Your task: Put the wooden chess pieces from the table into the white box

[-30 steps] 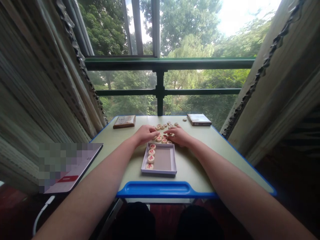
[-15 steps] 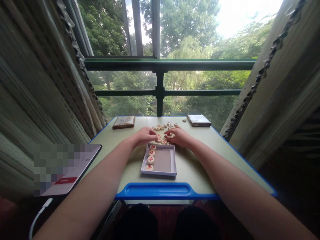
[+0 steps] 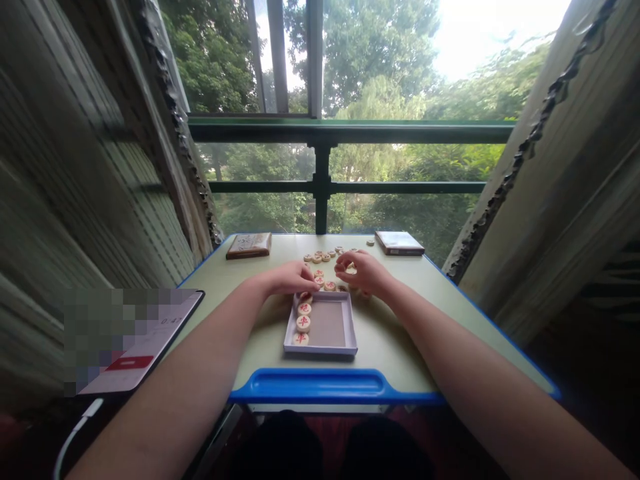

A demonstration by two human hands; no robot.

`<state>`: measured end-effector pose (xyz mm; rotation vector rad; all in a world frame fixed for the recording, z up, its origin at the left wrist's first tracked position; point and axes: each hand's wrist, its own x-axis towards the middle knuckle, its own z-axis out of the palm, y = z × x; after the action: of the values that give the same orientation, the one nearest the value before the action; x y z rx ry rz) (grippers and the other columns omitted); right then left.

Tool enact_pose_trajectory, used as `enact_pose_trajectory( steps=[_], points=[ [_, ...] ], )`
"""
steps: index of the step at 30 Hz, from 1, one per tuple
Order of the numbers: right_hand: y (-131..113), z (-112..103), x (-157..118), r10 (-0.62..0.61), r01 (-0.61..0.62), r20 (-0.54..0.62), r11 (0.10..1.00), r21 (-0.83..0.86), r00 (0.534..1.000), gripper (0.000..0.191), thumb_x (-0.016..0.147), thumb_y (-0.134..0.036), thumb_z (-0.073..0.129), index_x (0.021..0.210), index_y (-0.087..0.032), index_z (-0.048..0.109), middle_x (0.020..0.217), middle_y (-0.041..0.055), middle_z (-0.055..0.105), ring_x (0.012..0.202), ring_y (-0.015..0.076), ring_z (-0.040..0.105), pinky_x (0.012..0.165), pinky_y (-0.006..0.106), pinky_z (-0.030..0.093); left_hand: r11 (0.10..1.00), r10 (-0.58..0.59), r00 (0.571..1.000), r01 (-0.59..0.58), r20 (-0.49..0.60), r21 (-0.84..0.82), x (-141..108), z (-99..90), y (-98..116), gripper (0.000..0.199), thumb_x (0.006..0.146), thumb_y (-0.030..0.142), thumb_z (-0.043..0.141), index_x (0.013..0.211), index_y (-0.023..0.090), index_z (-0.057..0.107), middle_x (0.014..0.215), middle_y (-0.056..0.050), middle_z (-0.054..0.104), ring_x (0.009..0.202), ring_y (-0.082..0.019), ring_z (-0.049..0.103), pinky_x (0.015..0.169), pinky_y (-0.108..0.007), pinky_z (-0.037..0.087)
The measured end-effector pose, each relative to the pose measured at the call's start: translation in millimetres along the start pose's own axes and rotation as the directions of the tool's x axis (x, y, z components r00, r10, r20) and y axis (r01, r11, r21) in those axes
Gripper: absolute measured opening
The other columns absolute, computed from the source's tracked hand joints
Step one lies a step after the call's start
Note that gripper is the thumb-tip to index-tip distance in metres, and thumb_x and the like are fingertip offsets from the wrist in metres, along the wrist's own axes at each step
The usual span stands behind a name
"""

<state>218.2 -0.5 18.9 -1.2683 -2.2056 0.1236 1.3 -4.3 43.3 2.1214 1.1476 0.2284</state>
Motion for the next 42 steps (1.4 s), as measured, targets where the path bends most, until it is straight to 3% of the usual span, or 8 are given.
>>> enact_pose_trajectory(
  steps=[3, 9, 14, 19, 26, 34, 38, 42],
  points=[
    [-3.1, -2.3, -1.1, -0.023, 0.024, -0.023, 0.999, 0.027, 0.999, 0.022, 0.074, -0.022, 0.061, 0.094, -0.02, 0.066, 0.076, 0.0032, 0.068, 0.077, 0.0167, 0.054, 0.068, 0.027, 0.043, 0.999, 0.011, 1.0, -0.012, 0.009, 0.03, -1.2, -2.1, -0.6, 0.039, 0.067, 0.048, 0.059, 0.052, 0.013, 0.062, 0.048, 0.0, 0.049, 0.048, -0.009, 0.035, 0.049, -0.025, 0.026],
    [-5.4, -6.3, -0.7, 0.014, -0.014, -0.008, 0.998, 0.058, 1.0, 0.016, 0.072, -0.022, 0.062, 0.086, -0.019, 0.068, 0.076, 0.0025, 0.069, 0.07, 0.0148, 0.056, 0.065, 0.026, 0.042, 0.999, -0.005, 0.999, 0.007, -0.038, 0.048, -0.5, 0.0, -0.2, 0.05, 0.06, 0.062, 0.06, 0.053, 0.013, 0.061, 0.045, 0.002, 0.042, 0.047, -0.009, 0.033, 0.047, -0.025, 0.023],
    [-10.6, -8.9, -2.8, 0.041, -0.04, 0.001, 0.984, 0.173, 0.999, 0.024, 0.071, -0.02, 0.062, 0.094, -0.017, 0.067, 0.081, 0.0039, 0.07, 0.061, 0.0113, 0.055, 0.059, 0.024, 0.041, 1.0, -0.001, 1.0, 0.002, 0.029, -0.031, 0.6, 1.4, -1.9, 0.044, 0.062, 0.056, 0.062, 0.063, 0.013, 0.066, 0.054, -0.001, 0.055, 0.052, -0.01, 0.044, 0.051, -0.023, 0.031],
    [-22.8, -11.7, -5.5, 0.042, -0.049, 0.03, 0.961, 0.271, 0.999, 0.023, 0.069, -0.023, 0.063, 0.091, -0.017, 0.065, 0.079, 0.0029, 0.068, 0.058, 0.0093, 0.05, 0.056, 0.023, 0.039, 0.998, 0.056, 0.998, -0.056, -0.035, 0.004, 2.3, -1.3, -5.8, 0.04, 0.063, 0.052, 0.062, 0.058, 0.012, 0.064, 0.049, 0.002, 0.049, 0.05, -0.009, 0.038, 0.048, -0.023, 0.027],
    [-51.3, -22.5, -12.3, -0.097, 0.049, 0.143, 0.95, 0.308, 0.985, 0.021, 0.065, -0.027, 0.068, 0.083, -0.016, 0.065, 0.076, 0.0009, 0.06, 0.063, 0.0097, 0.045, 0.057, 0.022, 0.036, 0.998, 0.069, 0.995, -0.069, -0.077, 0.009, 4.6, -0.9, -9.8, 0.035, 0.066, 0.046, 0.06, 0.063, 0.012, 0.066, 0.05, 0.002, 0.047, 0.051, -0.008, 0.038, 0.048, -0.022, 0.027],
    [-82.8, -29.1, -27.4, -0.292, 0.174, 0.341, 0.925, 0.337, 0.893, 0.02, 0.067, -0.018, 0.065, 0.086, -0.017, 0.064, 0.083, 0.0014, 0.062, 0.074, 0.0129, 0.053, 0.066, 0.024, 0.041, 0.994, 0.087, 0.995, -0.09, -0.047, -0.064, 2.6, 1.1, -9.9, 0.038, 0.066, 0.047, 0.06, 0.072, 0.011, 0.07, 0.056, -0.001, 0.057, 0.054, -0.01, 0.045, 0.051, -0.022, 0.032],
    [-88.9, -29.6, -30.0, -0.336, 0.226, 0.376, 0.924, 0.307, 0.863, 0.019, 0.068, -0.026, 0.069, 0.082, -0.016, 0.063, 0.081, 0.0015, 0.06, 0.071, 0.0123, 0.052, 0.064, 0.024, 0.042, 0.996, 0.069, 0.997, -0.072, -0.043, -0.062, -0.2, 0.7, -6.0, 0.039, 0.066, 0.049, 0.06, 0.07, 0.011, 0.07, 0.055, -0.001, 0.058, 0.053, -0.01, 0.046, 0.05, -0.022, 0.032],
    [-93.5, -21.7, -31.2, -0.361, 0.282, 0.349, 0.924, 0.258, 0.865, 0.021, 0.066, -0.029, 0.072, 0.079, -0.016, 0.064, 0.08, 0.0023, 0.059, 0.071, 0.0125, 0.051, 0.063, 0.024, 0.042, 0.994, 0.088, 0.996, -0.089, -0.025, -0.062, 0.1, 0.4, -6.6, 0.037, 0.067, 0.047, 0.059, 0.068, 0.012, 0.068, 0.054, -0.001, 0.058, 0.053, -0.01, 0.047, 0.05, -0.022, 0.034]
  ],
)
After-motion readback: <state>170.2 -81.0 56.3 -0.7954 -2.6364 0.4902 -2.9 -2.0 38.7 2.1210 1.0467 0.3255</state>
